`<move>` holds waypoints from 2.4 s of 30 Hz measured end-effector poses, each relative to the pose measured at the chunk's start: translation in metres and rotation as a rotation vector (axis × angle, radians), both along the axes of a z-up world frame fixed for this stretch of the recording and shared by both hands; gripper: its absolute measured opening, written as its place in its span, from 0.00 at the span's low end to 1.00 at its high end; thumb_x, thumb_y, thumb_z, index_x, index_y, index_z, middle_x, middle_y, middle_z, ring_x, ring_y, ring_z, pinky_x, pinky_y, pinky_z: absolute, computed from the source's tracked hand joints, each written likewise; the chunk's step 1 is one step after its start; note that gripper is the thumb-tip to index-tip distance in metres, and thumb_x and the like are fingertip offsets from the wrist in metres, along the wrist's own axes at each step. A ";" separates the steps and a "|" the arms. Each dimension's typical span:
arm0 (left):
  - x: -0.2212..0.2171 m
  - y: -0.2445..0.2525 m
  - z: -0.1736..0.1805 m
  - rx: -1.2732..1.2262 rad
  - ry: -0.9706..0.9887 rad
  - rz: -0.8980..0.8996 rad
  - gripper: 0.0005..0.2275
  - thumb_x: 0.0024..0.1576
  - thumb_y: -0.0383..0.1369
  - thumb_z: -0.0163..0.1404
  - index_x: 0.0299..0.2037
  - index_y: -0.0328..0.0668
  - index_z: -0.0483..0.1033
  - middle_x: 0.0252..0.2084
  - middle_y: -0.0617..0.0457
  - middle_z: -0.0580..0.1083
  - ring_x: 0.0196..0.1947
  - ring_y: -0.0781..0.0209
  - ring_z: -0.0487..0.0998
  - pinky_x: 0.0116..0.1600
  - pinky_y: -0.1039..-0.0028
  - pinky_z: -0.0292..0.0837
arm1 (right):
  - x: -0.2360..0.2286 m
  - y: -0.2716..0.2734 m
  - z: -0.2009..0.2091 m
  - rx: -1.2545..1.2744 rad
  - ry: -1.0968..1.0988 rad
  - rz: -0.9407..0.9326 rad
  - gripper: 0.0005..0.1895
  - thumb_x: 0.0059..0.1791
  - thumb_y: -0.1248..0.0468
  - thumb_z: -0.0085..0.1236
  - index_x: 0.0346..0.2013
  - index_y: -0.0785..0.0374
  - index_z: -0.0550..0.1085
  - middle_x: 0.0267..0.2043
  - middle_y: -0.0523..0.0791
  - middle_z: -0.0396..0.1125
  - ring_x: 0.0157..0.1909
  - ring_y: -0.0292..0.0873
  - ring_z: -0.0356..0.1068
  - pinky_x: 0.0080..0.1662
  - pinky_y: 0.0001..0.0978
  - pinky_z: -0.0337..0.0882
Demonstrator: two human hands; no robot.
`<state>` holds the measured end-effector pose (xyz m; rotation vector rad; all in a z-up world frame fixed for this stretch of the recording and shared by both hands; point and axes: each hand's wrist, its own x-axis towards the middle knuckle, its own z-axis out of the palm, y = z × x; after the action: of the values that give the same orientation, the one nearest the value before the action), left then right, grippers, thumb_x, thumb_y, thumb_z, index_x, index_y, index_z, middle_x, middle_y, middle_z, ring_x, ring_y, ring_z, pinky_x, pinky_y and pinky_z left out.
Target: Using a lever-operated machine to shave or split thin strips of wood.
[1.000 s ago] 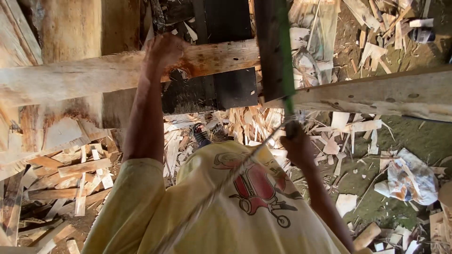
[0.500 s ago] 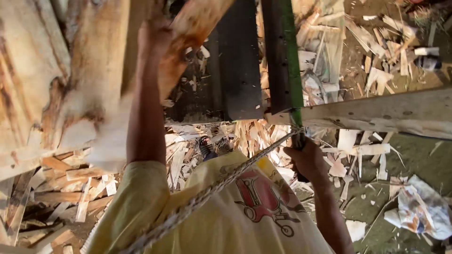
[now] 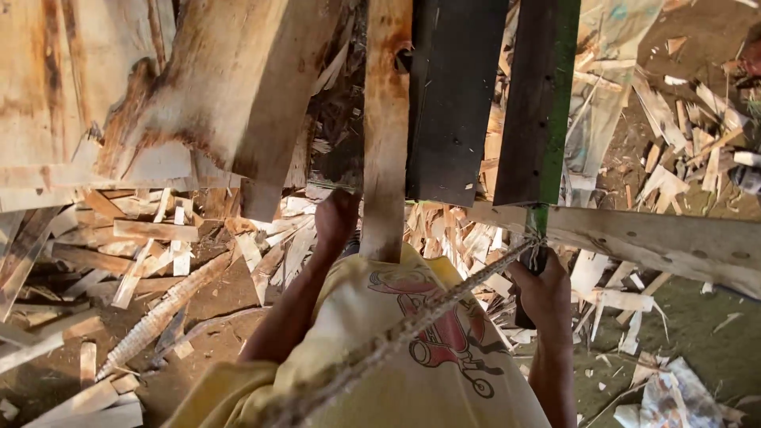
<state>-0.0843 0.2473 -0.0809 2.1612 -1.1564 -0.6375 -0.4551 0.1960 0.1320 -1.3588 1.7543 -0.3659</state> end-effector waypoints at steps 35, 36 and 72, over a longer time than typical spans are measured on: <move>0.429 0.113 0.210 -1.094 0.311 0.671 0.38 0.67 0.60 0.19 0.83 0.48 0.32 0.85 0.42 0.30 0.83 0.43 0.30 0.80 0.51 0.30 | -0.053 -0.047 -0.092 0.138 0.023 -0.053 0.16 0.51 0.66 0.63 0.48 0.74 0.70 0.30 0.55 0.67 0.28 0.53 0.69 0.33 0.47 0.72; 0.422 0.100 0.220 -1.070 0.153 0.684 0.36 0.70 0.56 0.31 0.82 0.48 0.34 0.85 0.41 0.33 0.85 0.42 0.35 0.84 0.52 0.35 | -0.060 -0.047 -0.098 0.160 -0.058 -0.055 0.18 0.50 0.64 0.63 0.48 0.72 0.70 0.31 0.53 0.69 0.29 0.50 0.71 0.33 0.46 0.73; -0.002 0.064 0.044 -0.182 1.714 0.059 0.11 0.65 0.33 0.55 0.51 0.32 0.74 0.40 0.50 0.76 0.37 0.58 0.78 0.41 0.67 0.78 | 0.197 -0.017 -0.179 0.417 -0.889 0.051 0.38 0.52 0.52 0.63 0.72 0.67 0.63 0.62 0.52 0.63 0.62 0.49 0.61 0.62 0.52 0.59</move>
<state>-0.0858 0.3116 -0.0372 0.7800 -0.1285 -1.6908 -0.2577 0.1785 -0.0472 -0.7496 0.9721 -0.4526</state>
